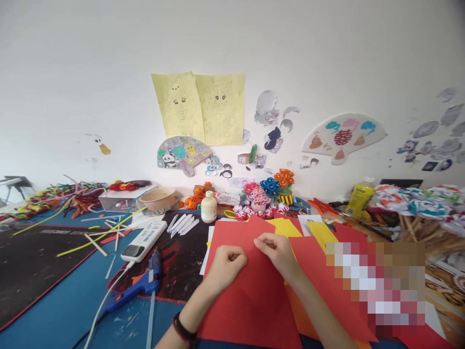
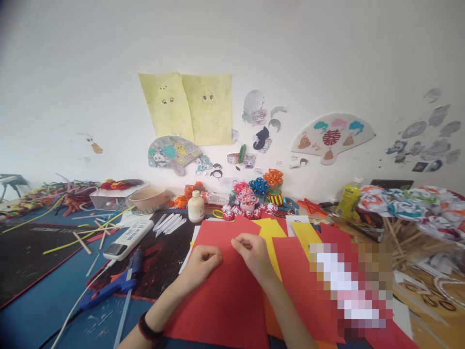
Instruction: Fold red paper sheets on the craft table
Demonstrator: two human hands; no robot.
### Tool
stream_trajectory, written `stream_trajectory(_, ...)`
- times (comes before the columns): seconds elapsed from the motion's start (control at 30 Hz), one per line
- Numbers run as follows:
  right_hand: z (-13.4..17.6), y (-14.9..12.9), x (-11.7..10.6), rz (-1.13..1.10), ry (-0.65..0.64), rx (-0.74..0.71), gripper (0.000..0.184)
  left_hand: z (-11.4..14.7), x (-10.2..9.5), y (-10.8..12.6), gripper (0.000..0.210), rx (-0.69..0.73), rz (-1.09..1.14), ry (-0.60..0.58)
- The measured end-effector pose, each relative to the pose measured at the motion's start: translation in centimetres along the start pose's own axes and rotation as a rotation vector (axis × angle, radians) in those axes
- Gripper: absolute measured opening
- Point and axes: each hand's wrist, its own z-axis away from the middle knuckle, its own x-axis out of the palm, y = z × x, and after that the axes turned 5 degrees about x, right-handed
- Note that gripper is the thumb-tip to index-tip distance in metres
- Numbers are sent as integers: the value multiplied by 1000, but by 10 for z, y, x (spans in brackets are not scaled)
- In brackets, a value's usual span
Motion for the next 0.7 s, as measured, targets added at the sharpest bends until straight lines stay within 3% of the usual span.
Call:
stream_trajectory(0.13, -6, 8, -23, -64, 110, 26, 33, 2, -4, 2, 19, -8, -3, -30)
stream_trajectory(0.23, -11, 18, -42, -188, 284, 72, 28, 2, -9, 1, 19, -29, -4, -20)
stream_trajectory(0.37, -14, 24, -54, -407, 444, 166, 25, 0, -10, 0, 23, -9, -96, 145)
stream_trajectory(0.5, -13, 17, -37, -477, 389, 260, 29, -2, -6, -3, 33, -18, -129, 257)
stream_trajectory(0.7, -10, 19, 0, -377, 303, 158, 37, -6, -6, -9, 48, -92, 130, 256)
